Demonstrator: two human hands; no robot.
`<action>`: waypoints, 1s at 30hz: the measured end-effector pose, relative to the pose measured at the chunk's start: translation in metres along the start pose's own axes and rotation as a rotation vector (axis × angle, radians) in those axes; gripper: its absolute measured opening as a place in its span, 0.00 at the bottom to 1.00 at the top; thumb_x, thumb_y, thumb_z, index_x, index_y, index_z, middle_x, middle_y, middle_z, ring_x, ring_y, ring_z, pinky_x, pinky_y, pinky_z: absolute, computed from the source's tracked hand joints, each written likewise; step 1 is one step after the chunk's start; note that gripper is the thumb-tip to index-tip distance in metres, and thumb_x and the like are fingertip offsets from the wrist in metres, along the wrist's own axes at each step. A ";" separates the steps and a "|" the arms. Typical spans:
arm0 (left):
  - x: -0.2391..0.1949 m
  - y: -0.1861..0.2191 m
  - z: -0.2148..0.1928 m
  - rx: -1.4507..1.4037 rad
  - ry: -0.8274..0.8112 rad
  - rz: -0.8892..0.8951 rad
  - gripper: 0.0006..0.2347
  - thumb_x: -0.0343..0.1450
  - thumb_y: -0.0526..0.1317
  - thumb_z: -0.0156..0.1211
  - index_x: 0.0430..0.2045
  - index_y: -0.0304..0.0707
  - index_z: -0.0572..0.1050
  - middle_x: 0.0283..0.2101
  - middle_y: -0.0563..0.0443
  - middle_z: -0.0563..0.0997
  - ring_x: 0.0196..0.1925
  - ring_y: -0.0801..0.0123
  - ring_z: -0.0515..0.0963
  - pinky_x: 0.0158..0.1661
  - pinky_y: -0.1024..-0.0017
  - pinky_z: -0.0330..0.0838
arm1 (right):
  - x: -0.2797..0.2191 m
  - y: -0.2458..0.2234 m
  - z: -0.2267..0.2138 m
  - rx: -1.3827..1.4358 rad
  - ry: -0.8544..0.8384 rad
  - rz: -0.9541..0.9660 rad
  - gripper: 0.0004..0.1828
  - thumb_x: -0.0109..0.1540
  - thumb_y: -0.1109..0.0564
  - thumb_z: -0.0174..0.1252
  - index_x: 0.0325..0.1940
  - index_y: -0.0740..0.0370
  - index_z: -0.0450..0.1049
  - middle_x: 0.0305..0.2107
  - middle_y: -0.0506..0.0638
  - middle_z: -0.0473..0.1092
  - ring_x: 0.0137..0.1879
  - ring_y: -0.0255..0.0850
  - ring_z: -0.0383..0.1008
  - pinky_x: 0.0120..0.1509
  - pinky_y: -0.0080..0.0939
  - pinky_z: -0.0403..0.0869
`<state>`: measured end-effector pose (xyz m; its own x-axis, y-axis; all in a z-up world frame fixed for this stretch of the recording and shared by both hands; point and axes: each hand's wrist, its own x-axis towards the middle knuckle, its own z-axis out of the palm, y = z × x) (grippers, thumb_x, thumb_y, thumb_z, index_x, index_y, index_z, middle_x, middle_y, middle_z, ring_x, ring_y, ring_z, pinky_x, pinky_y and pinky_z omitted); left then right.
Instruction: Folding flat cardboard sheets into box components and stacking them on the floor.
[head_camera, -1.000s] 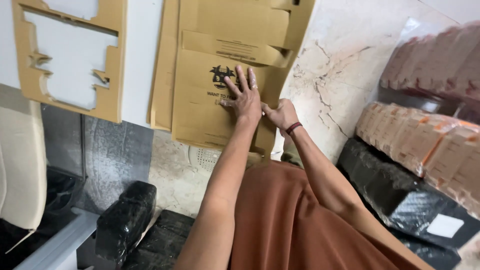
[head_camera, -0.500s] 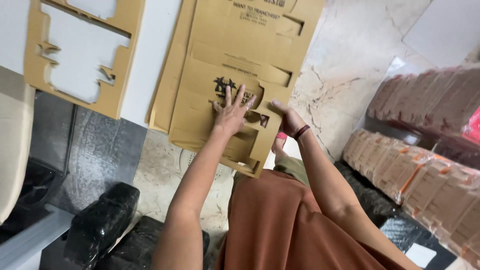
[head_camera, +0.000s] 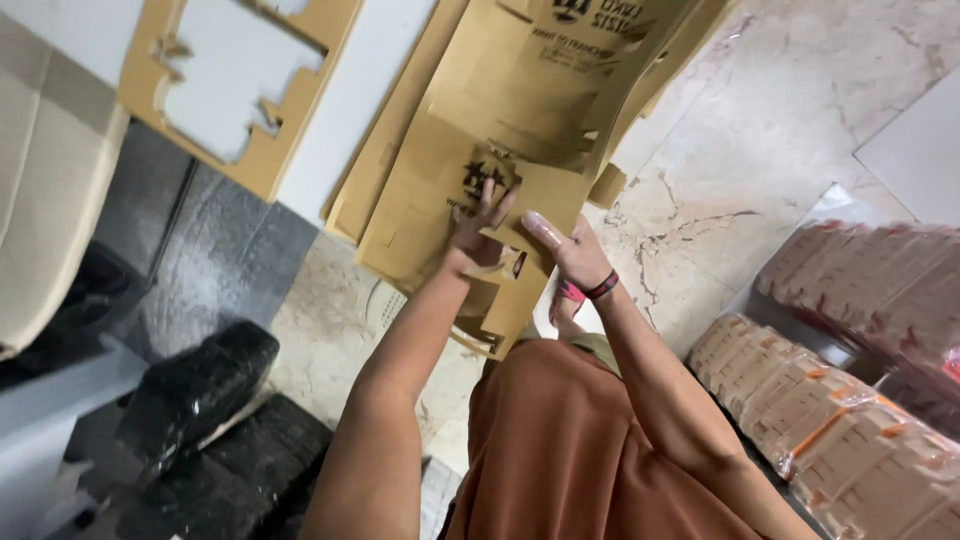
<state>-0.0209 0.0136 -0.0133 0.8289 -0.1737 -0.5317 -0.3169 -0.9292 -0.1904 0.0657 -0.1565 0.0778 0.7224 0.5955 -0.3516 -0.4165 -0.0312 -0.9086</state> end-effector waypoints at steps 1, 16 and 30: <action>0.006 0.001 0.008 -0.082 -0.047 -0.016 0.22 0.74 0.55 0.58 0.63 0.60 0.72 0.77 0.59 0.18 0.78 0.42 0.24 0.52 0.27 0.70 | -0.001 0.004 0.000 0.015 0.010 0.020 0.10 0.67 0.52 0.65 0.38 0.62 0.81 0.25 0.50 0.75 0.31 0.34 0.73 0.40 0.39 0.78; 0.067 -0.113 0.026 -0.888 0.576 -0.488 0.23 0.74 0.35 0.55 0.65 0.55 0.64 0.70 0.48 0.64 0.73 0.44 0.60 0.62 0.39 0.63 | 0.033 0.134 -0.087 0.089 0.242 0.707 0.48 0.62 0.26 0.61 0.69 0.68 0.63 0.54 0.72 0.67 0.55 0.71 0.73 0.55 0.73 0.72; 0.106 -0.198 0.001 -1.257 -0.041 -0.769 0.30 0.60 0.63 0.65 0.55 0.55 0.78 0.54 0.47 0.82 0.59 0.53 0.79 0.55 0.51 0.74 | 0.052 0.244 -0.140 0.524 0.464 0.492 0.29 0.66 0.42 0.62 0.70 0.45 0.68 0.60 0.52 0.68 0.62 0.53 0.71 0.65 0.65 0.69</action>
<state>0.1296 0.1793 -0.0325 0.5844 0.4719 -0.6601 0.8025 -0.4570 0.3837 0.0788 -0.2462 -0.1937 0.4978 0.2191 -0.8392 -0.8608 0.2431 -0.4472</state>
